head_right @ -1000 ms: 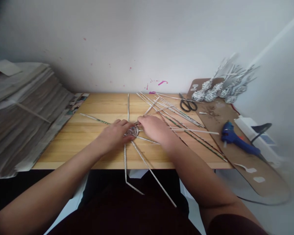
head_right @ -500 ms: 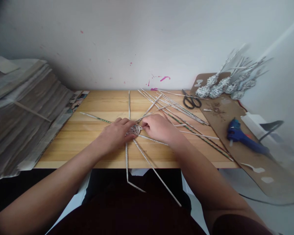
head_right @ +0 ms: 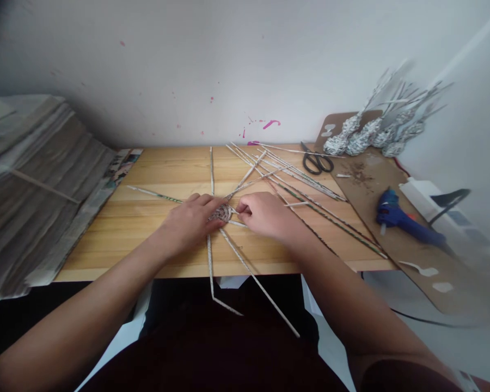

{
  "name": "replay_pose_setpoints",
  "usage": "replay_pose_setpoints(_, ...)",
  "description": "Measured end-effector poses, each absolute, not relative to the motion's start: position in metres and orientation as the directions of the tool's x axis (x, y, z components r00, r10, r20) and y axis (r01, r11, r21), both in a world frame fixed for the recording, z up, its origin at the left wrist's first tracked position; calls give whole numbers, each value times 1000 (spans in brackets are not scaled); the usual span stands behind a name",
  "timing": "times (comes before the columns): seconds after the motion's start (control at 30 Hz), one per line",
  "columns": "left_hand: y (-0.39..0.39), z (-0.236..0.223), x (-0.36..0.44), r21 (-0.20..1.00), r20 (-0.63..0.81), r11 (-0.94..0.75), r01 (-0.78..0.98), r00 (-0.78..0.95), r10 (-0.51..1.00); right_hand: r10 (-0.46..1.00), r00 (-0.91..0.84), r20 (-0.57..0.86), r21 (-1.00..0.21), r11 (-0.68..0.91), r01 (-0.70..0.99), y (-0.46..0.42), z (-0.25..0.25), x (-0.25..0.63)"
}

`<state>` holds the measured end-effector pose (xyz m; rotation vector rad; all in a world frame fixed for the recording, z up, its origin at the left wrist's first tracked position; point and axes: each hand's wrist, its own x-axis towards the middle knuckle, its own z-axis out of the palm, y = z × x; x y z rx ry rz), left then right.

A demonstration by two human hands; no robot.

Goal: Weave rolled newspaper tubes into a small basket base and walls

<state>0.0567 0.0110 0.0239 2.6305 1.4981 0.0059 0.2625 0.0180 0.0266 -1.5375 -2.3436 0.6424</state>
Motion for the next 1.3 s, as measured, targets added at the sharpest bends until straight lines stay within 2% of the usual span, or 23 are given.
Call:
replay_pose_setpoints(0.47,15,27,58,54,-106,-542,839,544,832,905,-424,-25,-315,396,863,-20,34,276)
replay_pose_setpoints(0.6,14,29,58,53,-108,-545,837,547,830,895,-436,-89,-226,408,884,-32,41,283)
replay_pose_setpoints(0.8,13,33,60,57,-134,-539,841,541,830,888,-450,-90,-109,441,891,-46,42,283)
replay_pose_setpoints(0.9,13,32,59,56,-131,-535,843,538,833,906,-408,-112,-63,403,913,-50,44,275)
replay_pose_setpoints(1.07,14,26,58,50,-100,-553,832,555,826,928,-292,-229,-118,271,955,-51,61,267)
replay_pose_setpoints(1.2,14,24,57,63,-76,-562,825,565,821,911,-292,-291,-149,258,954,-43,73,267)
replay_pose_setpoints(1.3,14,23,57,84,-79,-551,830,557,827,859,-287,-423,-168,237,957,-37,75,271)
